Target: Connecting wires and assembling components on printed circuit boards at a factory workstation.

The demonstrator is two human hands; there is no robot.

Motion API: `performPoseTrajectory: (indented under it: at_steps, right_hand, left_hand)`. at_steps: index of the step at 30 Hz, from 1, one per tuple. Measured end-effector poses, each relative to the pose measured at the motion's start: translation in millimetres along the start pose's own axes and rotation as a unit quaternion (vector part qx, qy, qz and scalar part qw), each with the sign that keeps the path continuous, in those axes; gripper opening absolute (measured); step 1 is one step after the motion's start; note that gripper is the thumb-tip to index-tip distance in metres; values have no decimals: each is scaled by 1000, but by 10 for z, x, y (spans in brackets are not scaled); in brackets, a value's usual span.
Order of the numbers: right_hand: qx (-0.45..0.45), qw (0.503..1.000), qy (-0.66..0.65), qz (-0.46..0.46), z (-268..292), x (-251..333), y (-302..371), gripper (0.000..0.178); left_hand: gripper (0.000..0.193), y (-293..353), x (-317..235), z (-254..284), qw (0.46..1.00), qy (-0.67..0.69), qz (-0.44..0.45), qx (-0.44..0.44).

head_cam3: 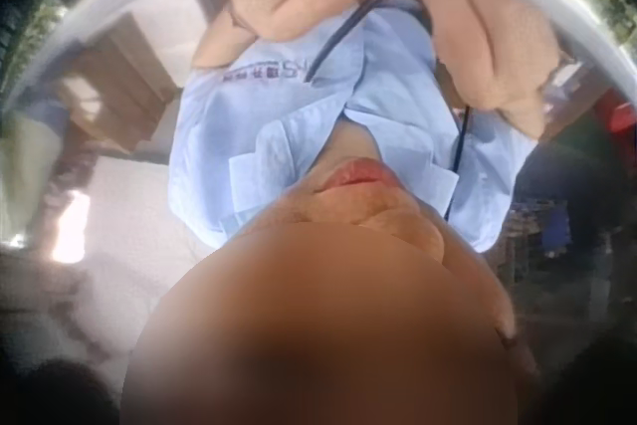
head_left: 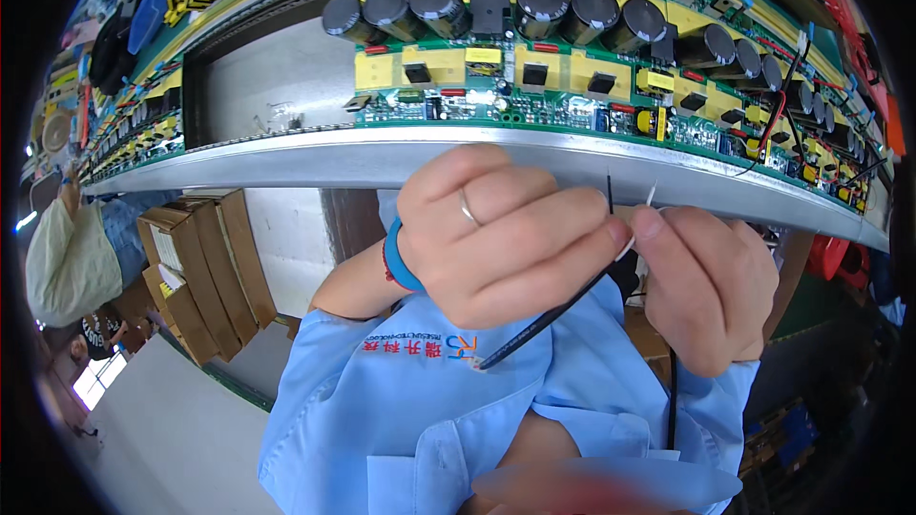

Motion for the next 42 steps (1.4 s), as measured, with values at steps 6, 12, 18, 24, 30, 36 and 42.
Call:
performPoseTrajectory:
  at_steps: [6,12,18,24,30,36,42]
  right_hand:
    - [120,992,10,-47,-169,-28,150,31]
    - [56,996,69,-25,-379,-185,296,21]
    - [50,998,43,-21,-483,-258,348,22]
    - [164,982,-40,-81,-378,-261,335,24]
    - [192,954,-139,-183,-424,-325,344,36]
    - [117,857,-375,-333,-438,-463,403,36]
    - [175,905,-322,-217,-314,-669,149,36]
  left_hand:
    - [28,104,45,-151,994,-22,44,95]
    - [26,148,133,-330,992,-25,76,102]
    - [26,130,192,-414,986,-44,73,144]
    - [26,127,228,-456,982,-16,92,161]
    - [22,69,194,-384,981,-12,86,173]
    - [27,60,201,-291,984,118,131,17]
    - [14,52,171,-277,981,177,81,19]
Point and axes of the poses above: each hand's wrist, its own y-axis away from the middle knuckle, its own z-axis out of the back of the hand, x = y × z, the point moved 6 cm from there along -y, towards the middle knuckle, and after that the axes turned 4 degrees about x, right-handed, at the moved point
